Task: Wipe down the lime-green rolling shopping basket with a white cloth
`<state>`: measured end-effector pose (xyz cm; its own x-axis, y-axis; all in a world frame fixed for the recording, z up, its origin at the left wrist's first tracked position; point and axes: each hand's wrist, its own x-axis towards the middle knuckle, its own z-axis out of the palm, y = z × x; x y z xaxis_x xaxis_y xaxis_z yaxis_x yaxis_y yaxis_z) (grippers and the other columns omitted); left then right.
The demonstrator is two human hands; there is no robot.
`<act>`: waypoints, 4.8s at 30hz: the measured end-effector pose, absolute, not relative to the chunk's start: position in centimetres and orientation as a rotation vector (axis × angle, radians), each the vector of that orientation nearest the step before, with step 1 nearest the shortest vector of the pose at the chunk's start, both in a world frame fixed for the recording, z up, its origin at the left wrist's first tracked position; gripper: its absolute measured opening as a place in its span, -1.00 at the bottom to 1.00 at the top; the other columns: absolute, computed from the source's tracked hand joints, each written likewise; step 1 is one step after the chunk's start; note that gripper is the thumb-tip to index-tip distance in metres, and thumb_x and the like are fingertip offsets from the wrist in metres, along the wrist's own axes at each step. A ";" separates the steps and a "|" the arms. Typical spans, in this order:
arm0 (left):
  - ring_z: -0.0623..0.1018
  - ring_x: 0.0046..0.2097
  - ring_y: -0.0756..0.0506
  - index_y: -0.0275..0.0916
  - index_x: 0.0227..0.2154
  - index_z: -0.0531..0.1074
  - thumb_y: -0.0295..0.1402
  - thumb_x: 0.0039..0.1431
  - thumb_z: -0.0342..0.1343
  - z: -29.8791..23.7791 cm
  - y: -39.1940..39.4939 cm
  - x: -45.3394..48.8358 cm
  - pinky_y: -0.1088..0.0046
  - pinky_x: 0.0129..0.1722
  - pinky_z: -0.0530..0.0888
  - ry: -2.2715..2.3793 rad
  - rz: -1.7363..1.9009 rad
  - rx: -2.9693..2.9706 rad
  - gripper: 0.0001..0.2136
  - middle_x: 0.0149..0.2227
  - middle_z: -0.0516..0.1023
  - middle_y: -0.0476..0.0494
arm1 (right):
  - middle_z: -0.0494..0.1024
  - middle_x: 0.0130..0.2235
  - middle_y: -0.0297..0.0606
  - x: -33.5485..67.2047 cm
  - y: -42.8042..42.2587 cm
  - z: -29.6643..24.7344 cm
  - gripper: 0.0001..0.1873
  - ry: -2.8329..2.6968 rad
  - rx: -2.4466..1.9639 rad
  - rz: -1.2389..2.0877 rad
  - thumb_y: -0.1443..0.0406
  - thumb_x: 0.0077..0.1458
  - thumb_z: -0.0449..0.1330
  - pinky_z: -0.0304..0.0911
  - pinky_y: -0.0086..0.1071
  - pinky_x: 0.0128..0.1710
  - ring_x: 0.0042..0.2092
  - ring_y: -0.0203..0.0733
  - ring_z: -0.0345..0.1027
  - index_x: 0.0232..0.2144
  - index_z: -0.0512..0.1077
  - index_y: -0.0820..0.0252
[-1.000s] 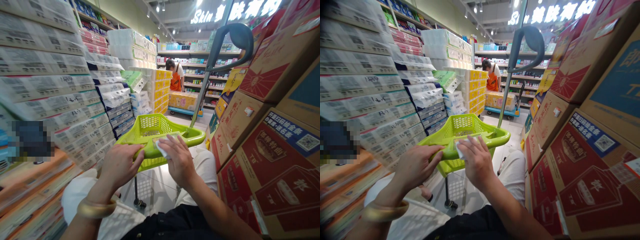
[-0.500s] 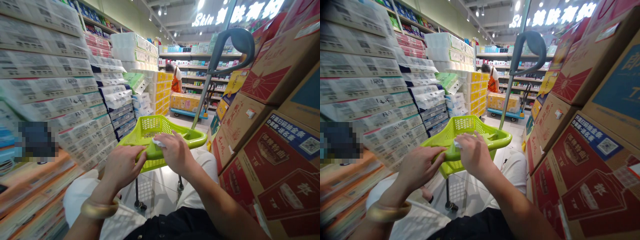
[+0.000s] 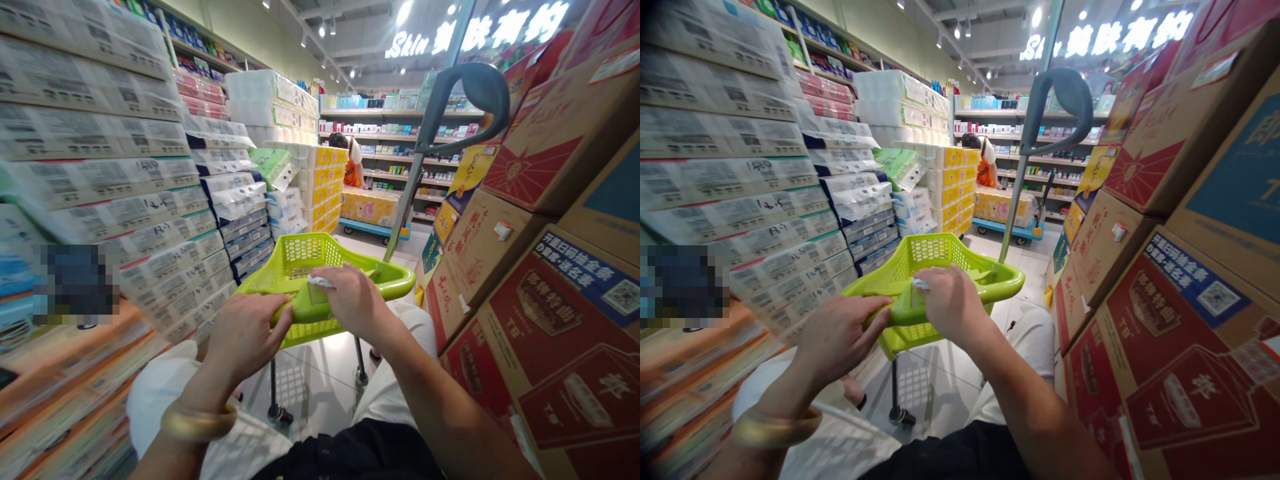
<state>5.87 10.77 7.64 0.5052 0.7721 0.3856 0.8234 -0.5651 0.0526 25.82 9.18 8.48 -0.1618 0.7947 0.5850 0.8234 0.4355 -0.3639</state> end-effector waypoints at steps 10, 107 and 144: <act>0.51 -0.32 -0.18 -0.14 -0.29 0.57 -0.16 0.30 -0.19 7.6 10.8 6.0 0.31 -0.29 0.29 -1.382 -0.566 -2.613 -0.60 -0.39 0.60 -0.15 | 0.61 0.01 -0.24 24.6 7.4 7.4 -0.55 -2.038 -1.134 -0.055 0.53 0.08 0.09 0.27 -0.17 0.17 0.10 -0.11 0.44 -0.05 0.53 0.11; 0.55 -0.32 -0.13 -0.11 -0.32 0.60 -0.01 0.32 -0.12 7.5 11.1 3.9 0.37 -0.33 0.26 -1.496 -0.614 -2.557 -0.56 -0.35 0.65 -0.10 | 0.52 0.13 -0.23 21.5 5.9 2.6 -0.44 -1.806 -1.043 -0.379 0.54 0.14 -0.03 -0.06 -0.08 0.37 0.25 -0.18 0.29 0.12 0.39 0.10; 0.57 -0.34 -0.13 -0.09 -0.29 0.64 0.08 0.25 -0.08 7.2 11.0 -2.3 0.41 -0.36 0.33 -1.638 -0.724 -2.428 -0.53 -0.38 0.66 -0.14 | 0.56 0.09 -0.22 22.3 7.5 2.8 -0.51 -1.746 -1.151 -0.336 0.51 0.17 -0.02 -0.04 0.01 0.35 0.19 -0.09 0.37 0.05 0.46 0.10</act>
